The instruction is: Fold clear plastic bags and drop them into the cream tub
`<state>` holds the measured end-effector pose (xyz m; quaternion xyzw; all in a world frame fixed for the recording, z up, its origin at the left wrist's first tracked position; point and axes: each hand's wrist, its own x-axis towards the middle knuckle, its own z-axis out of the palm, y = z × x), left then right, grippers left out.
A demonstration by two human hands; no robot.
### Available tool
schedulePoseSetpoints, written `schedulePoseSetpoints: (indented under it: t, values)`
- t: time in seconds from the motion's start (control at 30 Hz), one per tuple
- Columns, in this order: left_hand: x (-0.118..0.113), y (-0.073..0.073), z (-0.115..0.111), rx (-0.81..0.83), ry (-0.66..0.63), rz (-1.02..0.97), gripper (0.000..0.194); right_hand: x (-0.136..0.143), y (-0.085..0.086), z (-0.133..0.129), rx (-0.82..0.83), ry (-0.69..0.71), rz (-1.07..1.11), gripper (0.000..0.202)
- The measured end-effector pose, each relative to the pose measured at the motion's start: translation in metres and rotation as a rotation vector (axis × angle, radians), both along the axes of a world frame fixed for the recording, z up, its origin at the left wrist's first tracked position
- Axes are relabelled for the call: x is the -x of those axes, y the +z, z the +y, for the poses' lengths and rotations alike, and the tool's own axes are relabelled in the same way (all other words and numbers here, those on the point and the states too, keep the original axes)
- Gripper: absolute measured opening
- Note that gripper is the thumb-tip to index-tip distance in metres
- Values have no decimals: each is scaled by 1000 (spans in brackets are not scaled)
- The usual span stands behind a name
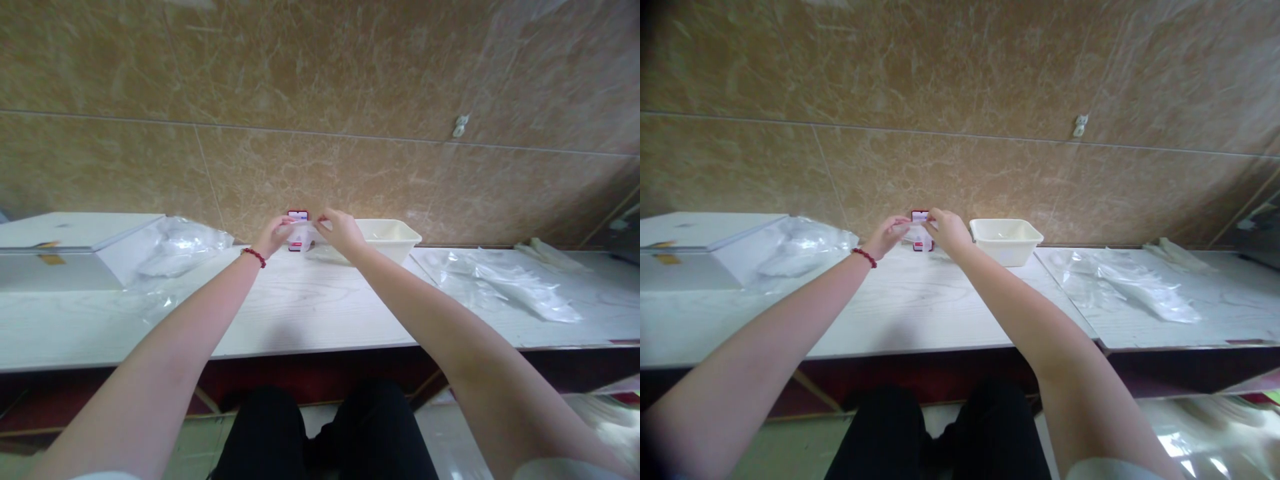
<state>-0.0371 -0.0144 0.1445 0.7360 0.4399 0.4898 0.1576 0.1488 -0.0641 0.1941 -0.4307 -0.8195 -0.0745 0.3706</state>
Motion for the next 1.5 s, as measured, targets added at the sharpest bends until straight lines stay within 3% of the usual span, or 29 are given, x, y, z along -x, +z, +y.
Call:
schedulePoseSetpoints:
  t: [0.13, 0.27, 0.43, 0.57, 0.77, 0.93, 1.07, 1.17, 1.3, 1.4, 1.5]
  values:
    - [12, -24, -8, -72, -23, 245, 33, 4, -39, -17, 78, -57, -67, 24]
    - [21, -54, -16, -111, -144, 428, 30, 11, -80, -30, 177, -57, -132, 27]
    - [28, -97, -23, -24, -222, 601, 30, 18, -128, -42, 328, -117, -197, 31]
    - [33, -117, -28, 58, -256, 754, 31, 20, -153, -53, 455, -170, -247, 36]
    - [42, -117, -53, 177, -212, 937, 32, 19, -165, -76, 444, -249, -223, 34]
    - [57, -103, -69, 214, -404, 999, 55, 6, -161, -89, 436, -216, -203, 35]
    - [64, -92, -70, 277, -466, 922, 72, -14, -149, -73, 385, -154, -57, 36]
    - [48, -93, -70, 305, -371, 829, 53, -22, -146, -52, 357, -91, 46, 34]
    - [7, -110, -74, 203, -194, 811, 43, -11, -157, -31, 427, -37, 26, 32]
    - [-19, -126, -77, 121, -73, 847, 49, 6, -169, -18, 481, 71, -60, 33]
    - [-29, -138, -76, 148, 19, 901, 63, 17, -180, 0, 506, 99, -131, 36]
